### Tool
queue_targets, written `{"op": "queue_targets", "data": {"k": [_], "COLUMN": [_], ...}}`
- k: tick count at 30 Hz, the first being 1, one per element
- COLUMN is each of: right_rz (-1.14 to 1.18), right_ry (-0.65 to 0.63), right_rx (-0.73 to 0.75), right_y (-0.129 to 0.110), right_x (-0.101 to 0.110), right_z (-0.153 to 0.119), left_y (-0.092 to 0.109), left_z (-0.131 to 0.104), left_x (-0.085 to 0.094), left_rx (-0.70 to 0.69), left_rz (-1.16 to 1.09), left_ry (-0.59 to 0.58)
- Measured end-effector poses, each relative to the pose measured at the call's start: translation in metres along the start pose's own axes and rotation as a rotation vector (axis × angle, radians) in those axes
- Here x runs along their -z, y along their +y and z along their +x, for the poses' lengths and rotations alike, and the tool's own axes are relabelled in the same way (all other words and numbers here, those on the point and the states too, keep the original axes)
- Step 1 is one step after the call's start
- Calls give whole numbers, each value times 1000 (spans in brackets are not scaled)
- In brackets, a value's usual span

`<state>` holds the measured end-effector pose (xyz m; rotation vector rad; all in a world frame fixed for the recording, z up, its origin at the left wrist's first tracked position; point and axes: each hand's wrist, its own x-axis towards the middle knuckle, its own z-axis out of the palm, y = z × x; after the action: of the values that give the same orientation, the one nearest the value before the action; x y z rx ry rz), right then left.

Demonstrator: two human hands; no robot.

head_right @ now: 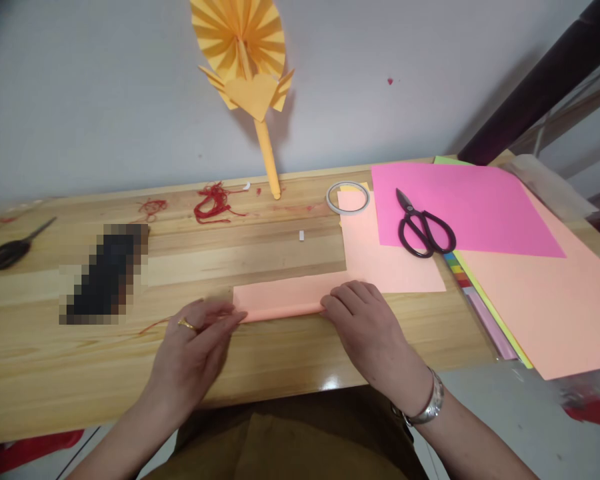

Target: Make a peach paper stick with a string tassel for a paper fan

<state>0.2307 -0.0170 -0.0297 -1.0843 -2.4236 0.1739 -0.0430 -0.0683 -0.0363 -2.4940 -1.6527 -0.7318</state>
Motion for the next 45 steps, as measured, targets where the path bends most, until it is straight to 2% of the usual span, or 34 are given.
{"op": "queue_targets", "data": {"k": [4,10,16,29,37,40,45], "right_rz": [3,24,27,29,10,-15,-35], "right_ry": [10,6,2,-32,-10,-3,3], "right_rx": [2,-22,-16,-17,-5,8,22], "right_y": [0,-2,-3,-3,-3,-2,-3], "right_x": [0,2,3,5,5,4,5], "right_z": [1,3,3,4,4,3,4], "left_y": [0,-1,-4,0,0,1,3], "left_z": [3,5,4,8,0,-2,0], "left_x": [1,6,5,9,9,9,11], "left_rx": [15,171,78,91,-37,-34,-24], "left_rz": [-42,-20,-64,-13,75,104,73], "left_ry": [32,-20,10,129,86,40,34]}}
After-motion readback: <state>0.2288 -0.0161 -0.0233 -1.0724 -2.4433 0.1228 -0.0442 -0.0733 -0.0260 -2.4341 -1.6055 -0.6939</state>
